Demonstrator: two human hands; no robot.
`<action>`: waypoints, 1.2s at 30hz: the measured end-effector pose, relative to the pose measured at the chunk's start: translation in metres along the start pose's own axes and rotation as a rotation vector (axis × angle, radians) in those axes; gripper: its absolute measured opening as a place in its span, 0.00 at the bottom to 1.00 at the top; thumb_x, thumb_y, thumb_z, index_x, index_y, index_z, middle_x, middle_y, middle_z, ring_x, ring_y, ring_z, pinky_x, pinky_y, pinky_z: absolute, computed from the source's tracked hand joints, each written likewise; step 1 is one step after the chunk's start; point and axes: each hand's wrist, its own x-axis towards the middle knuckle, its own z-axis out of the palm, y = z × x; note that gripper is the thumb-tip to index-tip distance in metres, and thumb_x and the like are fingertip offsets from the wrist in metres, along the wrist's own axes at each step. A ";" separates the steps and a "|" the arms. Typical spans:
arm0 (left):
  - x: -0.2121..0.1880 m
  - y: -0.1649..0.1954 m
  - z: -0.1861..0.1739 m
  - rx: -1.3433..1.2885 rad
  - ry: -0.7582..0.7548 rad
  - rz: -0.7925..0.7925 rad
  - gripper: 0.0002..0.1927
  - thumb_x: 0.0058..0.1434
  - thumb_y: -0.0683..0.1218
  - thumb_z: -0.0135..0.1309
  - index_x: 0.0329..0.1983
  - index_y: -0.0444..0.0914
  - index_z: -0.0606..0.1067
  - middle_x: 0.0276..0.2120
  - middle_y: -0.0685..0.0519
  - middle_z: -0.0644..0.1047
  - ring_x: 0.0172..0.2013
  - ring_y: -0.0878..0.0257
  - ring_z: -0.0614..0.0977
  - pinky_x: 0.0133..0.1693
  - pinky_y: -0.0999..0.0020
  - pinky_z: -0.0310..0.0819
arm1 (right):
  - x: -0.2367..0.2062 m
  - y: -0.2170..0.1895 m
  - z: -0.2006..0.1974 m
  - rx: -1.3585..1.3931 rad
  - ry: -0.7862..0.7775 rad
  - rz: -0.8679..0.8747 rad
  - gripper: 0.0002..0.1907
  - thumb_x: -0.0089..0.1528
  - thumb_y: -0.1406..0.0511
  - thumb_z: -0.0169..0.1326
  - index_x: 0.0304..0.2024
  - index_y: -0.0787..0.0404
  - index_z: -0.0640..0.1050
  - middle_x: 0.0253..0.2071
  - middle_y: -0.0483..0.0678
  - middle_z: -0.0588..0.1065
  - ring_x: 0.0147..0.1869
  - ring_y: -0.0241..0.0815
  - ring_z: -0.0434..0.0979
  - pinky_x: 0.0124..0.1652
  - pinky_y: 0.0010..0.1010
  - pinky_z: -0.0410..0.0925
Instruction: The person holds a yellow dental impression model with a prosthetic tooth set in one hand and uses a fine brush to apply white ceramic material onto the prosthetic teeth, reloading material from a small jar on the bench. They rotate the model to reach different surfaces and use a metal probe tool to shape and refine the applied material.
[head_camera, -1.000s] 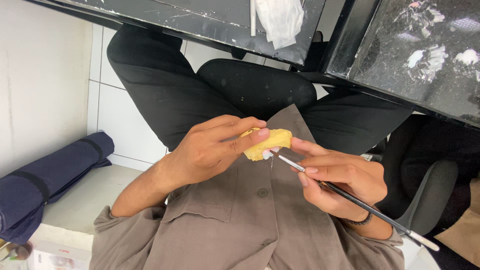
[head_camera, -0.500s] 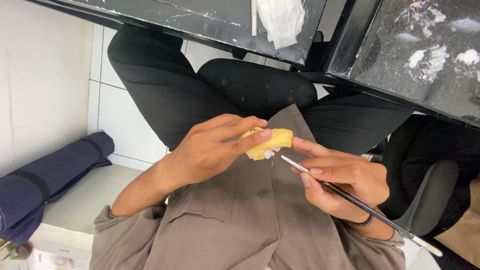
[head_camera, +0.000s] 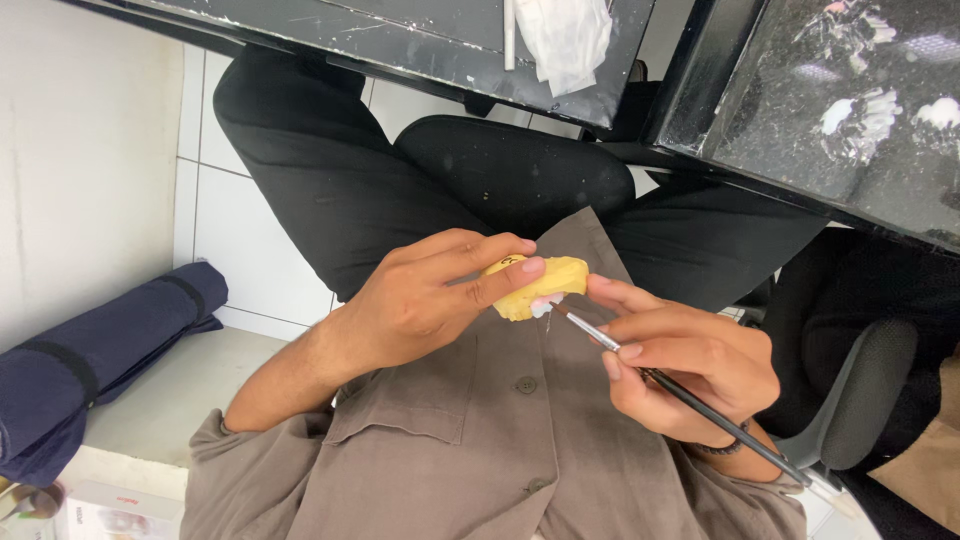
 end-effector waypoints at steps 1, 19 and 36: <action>0.000 0.000 0.000 0.000 0.002 0.002 0.35 0.61 0.32 0.61 0.71 0.44 0.68 0.60 0.49 0.77 0.49 0.54 0.83 0.48 0.65 0.83 | 0.000 0.001 0.000 0.000 -0.007 -0.008 0.10 0.56 0.79 0.61 0.37 0.68 0.75 0.33 0.57 0.79 0.44 0.48 0.85 0.59 0.57 0.76; 0.000 -0.003 0.000 0.044 0.014 0.010 0.37 0.60 0.32 0.61 0.72 0.43 0.67 0.60 0.48 0.76 0.48 0.54 0.82 0.49 0.65 0.83 | -0.006 0.012 0.007 -0.142 -0.018 -0.121 0.13 0.55 0.80 0.64 0.39 0.70 0.75 0.34 0.60 0.80 0.57 0.65 0.81 0.57 0.46 0.77; 0.000 -0.002 0.001 0.054 0.021 0.011 0.36 0.61 0.32 0.61 0.72 0.43 0.68 0.59 0.48 0.76 0.49 0.55 0.83 0.49 0.65 0.83 | -0.004 0.010 0.005 -0.226 -0.048 -0.136 0.13 0.54 0.78 0.66 0.38 0.70 0.75 0.33 0.60 0.80 0.55 0.66 0.81 0.53 0.43 0.79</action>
